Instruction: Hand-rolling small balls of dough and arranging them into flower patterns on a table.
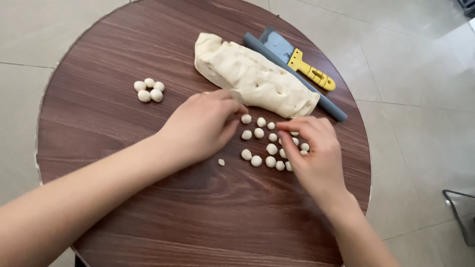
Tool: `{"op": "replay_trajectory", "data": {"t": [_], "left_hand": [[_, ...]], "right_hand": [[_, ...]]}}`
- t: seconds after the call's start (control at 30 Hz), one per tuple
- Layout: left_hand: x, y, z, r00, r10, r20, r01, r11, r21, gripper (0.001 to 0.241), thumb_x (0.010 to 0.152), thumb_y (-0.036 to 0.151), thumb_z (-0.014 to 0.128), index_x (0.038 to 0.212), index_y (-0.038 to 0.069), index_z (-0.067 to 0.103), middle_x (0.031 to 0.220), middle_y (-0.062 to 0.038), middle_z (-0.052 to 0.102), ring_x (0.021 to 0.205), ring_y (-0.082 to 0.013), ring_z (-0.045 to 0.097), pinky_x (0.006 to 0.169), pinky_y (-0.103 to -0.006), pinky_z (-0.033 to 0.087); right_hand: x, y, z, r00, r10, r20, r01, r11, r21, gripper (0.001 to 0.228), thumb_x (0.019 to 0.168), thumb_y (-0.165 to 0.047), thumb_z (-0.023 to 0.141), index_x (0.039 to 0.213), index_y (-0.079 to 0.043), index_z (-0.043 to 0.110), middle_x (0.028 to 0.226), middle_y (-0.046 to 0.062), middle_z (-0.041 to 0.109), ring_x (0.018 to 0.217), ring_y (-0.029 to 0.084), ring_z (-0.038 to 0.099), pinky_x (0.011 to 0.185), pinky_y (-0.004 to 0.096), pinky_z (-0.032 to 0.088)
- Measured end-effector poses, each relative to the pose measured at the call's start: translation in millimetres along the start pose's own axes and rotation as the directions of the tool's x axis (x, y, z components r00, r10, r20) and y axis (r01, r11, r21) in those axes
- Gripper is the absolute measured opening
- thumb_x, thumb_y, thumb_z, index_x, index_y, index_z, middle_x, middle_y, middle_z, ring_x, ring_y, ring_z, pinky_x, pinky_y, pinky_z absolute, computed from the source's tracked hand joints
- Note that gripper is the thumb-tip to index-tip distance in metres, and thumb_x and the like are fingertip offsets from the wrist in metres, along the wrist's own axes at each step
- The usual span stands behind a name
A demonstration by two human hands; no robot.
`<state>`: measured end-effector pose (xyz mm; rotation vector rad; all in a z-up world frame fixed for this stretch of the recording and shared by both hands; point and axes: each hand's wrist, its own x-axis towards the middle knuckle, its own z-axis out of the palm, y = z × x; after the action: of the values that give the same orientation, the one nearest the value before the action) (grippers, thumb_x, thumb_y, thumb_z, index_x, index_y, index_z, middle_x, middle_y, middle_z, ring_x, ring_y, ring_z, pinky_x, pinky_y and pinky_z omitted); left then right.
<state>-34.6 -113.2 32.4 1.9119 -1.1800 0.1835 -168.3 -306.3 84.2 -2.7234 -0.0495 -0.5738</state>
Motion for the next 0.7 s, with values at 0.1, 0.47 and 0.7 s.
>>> {"op": "replay_trajectory", "data": {"t": [0.1, 0.47, 0.7], "left_hand": [[9.5, -18.6, 30.0, 0.993, -0.056, 0.106, 0.042, 0.99, 0.135, 0.026, 0.089, 0.017, 0.068, 0.11, 0.005, 0.076, 0.11, -0.014, 0.07, 0.09, -0.0377, 0.07, 0.082, -0.047, 0.057], [-9.8, -3.1, 0.4, 0.995, -0.099, 0.03, 0.1, 0.994, -0.051, 0.015, 0.084, 0.013, 0.072, 0.097, 0.006, 0.07, 0.099, -0.009, 0.072, 0.082, -0.0283, 0.071, 0.074, -0.0392, 0.059], [-64.7, -10.2, -86.1, 0.94, -0.342, 0.002, 0.335, 0.921, 0.2, 0.026, 0.086, 0.016, 0.075, 0.11, 0.005, 0.075, 0.095, -0.016, 0.073, 0.095, -0.0438, 0.073, 0.081, -0.0508, 0.057]], "right_hand": [[8.5, 0.4, 0.1, 0.993, -0.021, 0.113, 0.026, 0.999, -0.044, 0.018, 0.088, -0.009, 0.075, 0.106, -0.006, 0.079, 0.1, 0.001, 0.073, 0.092, 0.018, 0.059, 0.092, 0.033, 0.044], [13.5, 13.2, 20.8, 0.976, -0.113, 0.187, 0.139, 0.982, -0.131, 0.017, 0.087, -0.019, 0.078, 0.103, -0.012, 0.077, 0.099, -0.002, 0.068, 0.095, 0.016, 0.06, 0.092, 0.035, 0.037], [40.0, -2.6, 28.9, 0.97, -0.225, 0.094, 0.214, 0.971, 0.109, 0.015, 0.092, -0.024, 0.082, 0.107, -0.021, 0.079, 0.09, -0.003, 0.077, 0.08, 0.022, 0.07, 0.078, 0.035, 0.05]]}}
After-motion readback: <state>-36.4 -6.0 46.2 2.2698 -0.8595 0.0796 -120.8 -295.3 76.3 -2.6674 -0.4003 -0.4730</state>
